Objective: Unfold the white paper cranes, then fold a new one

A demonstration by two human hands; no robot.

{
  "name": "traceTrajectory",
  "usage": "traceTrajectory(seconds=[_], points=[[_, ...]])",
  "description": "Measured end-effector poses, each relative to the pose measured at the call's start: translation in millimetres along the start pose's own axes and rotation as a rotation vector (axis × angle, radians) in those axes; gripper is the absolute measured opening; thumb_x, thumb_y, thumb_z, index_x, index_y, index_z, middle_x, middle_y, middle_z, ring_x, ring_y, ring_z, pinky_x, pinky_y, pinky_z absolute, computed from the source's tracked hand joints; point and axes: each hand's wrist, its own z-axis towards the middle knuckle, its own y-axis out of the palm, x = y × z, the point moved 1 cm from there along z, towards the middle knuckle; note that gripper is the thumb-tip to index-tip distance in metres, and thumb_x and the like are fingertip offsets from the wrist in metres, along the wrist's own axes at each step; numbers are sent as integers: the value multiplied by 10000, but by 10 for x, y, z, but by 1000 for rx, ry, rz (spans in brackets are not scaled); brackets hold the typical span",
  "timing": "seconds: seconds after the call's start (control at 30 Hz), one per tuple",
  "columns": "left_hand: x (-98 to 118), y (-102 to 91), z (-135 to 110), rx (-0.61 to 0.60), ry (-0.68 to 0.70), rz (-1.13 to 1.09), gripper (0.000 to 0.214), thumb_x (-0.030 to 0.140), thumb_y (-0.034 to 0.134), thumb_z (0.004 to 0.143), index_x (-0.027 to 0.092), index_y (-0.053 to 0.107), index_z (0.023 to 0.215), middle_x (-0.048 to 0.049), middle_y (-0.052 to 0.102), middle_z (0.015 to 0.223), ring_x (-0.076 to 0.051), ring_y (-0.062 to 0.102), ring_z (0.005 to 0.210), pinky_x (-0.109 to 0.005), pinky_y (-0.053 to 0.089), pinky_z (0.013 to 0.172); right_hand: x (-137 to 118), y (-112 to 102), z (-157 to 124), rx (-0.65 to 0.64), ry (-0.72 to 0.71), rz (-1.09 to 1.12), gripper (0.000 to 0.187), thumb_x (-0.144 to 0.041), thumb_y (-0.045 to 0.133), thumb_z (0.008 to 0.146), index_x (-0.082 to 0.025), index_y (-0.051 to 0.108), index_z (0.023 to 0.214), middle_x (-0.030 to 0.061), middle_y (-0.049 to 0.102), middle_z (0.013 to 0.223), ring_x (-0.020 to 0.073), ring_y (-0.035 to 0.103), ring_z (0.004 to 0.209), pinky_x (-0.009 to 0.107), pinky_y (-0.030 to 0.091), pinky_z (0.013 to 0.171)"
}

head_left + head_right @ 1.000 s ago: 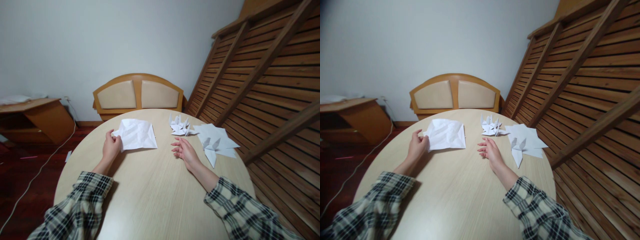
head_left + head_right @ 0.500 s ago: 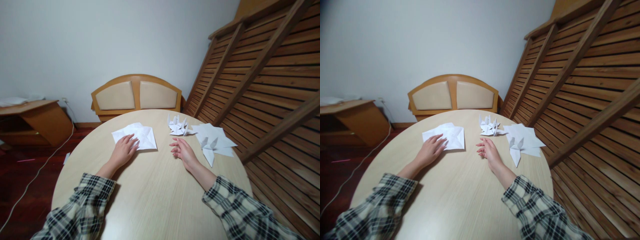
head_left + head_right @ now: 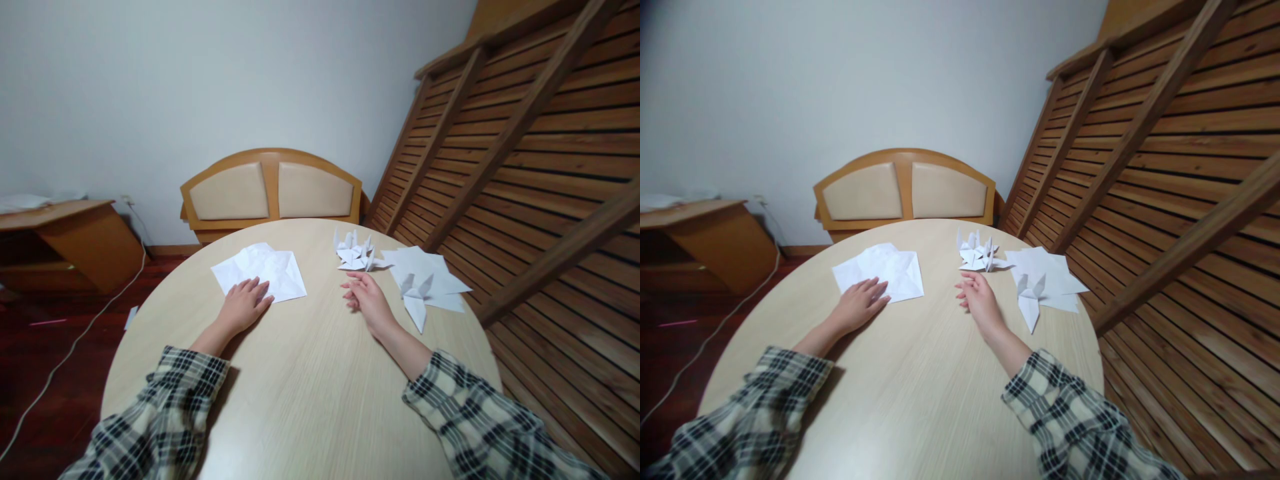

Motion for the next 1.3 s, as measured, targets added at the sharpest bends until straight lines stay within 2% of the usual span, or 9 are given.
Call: traceTrajectory(seconds=[0.13, 0.23, 0.4, 0.6, 0.7, 0.8, 0.97, 1.1, 1.3], points=[[30, -59, -16, 97, -2, 14, 424, 462, 436, 976, 237, 602, 1294, -124, 525, 1463, -359, 429, 1372, -626, 309, 1103, -97, -120, 46, 155, -479, -482, 276, -274, 556, 818, -196, 628, 1072, 113, 639, 1085, 247, 603, 979, 421, 502, 864], [52, -95, -11, 199, 33, -16, 379, 432, 488, 960, 222, 622, 1246, -133, 556, 1415, -347, 471, 1322, -611, 333, 1093, -231, -248, 44, 322, -644, -897, 352, -187, 547, 823, -205, 639, 1163, 129, 611, 1201, 309, 500, 1182, 497, 391, 1024], [123, -137, 5, 370, 139, -122, 278, 365, 511, 951, 221, 650, 1145, -116, 599, 1320, -308, 534, 1211, -574, 371, 1077, -369, -474, 89, 442, -602, -1296, 404, -186, 568, 842, -179, 618, 1242, 161, 519, 1370, 351, 408, 1282, 504, 352, 1026], [290, -191, -19, 406, 262, -219, 226, 281, 523, 940, 220, 664, 1106, -114, 601, 1304, -300, 533, 1180, -593, 367, 1062, -512, -686, 128, 403, -272, -1529, 427, -257, 550, 888, -120, 577, 1292, 217, 567, 1182, 347, 562, 1039, 408, 443, 786], [376, -215, -39, 398, 313, -226, 226, 241, 517, 941, 227, 662, 1114, -105, 605, 1293, -289, 528, 1193, -590, 354, 1076, -535, -778, 146, 280, -28, -1519, 365, -241, 524, 916, -98, 595, 1244, 210, 612, 1116, 309, 639, 936, 357, 457, 710], [446, -226, -60, 391, 353, -243, 230, 207, 523, 933, 238, 650, 1123, -92, 603, 1296, -278, 524, 1206, -594, 329, 1102, -514, -815, 171, 202, 41, -1475, 299, -167, 471, 931, -102, 646, 1164, 192, 672, 1041, 292, 669, 934, 341, 472, 728], [543, -228, -93, 358, 411, -280, 268, 170, 521, 925, 264, 631, 1151, -75, 605, 1291, -267, 524, 1204, -595, 324, 1109, -497, -655, 180, 196, -252, -1304, 316, -97, 434, 916, -83, 664, 1132, 214, 681, 1084, 306, 661, 986, 388, 502, 824], [638, -228, -118, 335, 441, -357, 314, 155, 510, 923, 262, 607, 1202, -81, 612, 1270, -261, 529, 1189, -571, 370, 1081, -447, -362, 73, 12, -600, -857, 280, -176, 491, 928, -156, 660, 1151, 138, 687, 1128, 252, 650, 1021, 394, 516, 902], [810, -225, -173, 271, 350, -598, 251, 257, 490, 965, 213, 574, 1198, -107, 644, 1177, -254, 581, 1105, -490, 479, 977, -329, 48, -230, -276, -602, -424, 264, -239, 565, 909, -229, 652, 1158, 67, 698, 1003, 183, 662, 897, 337, 558, 784]])
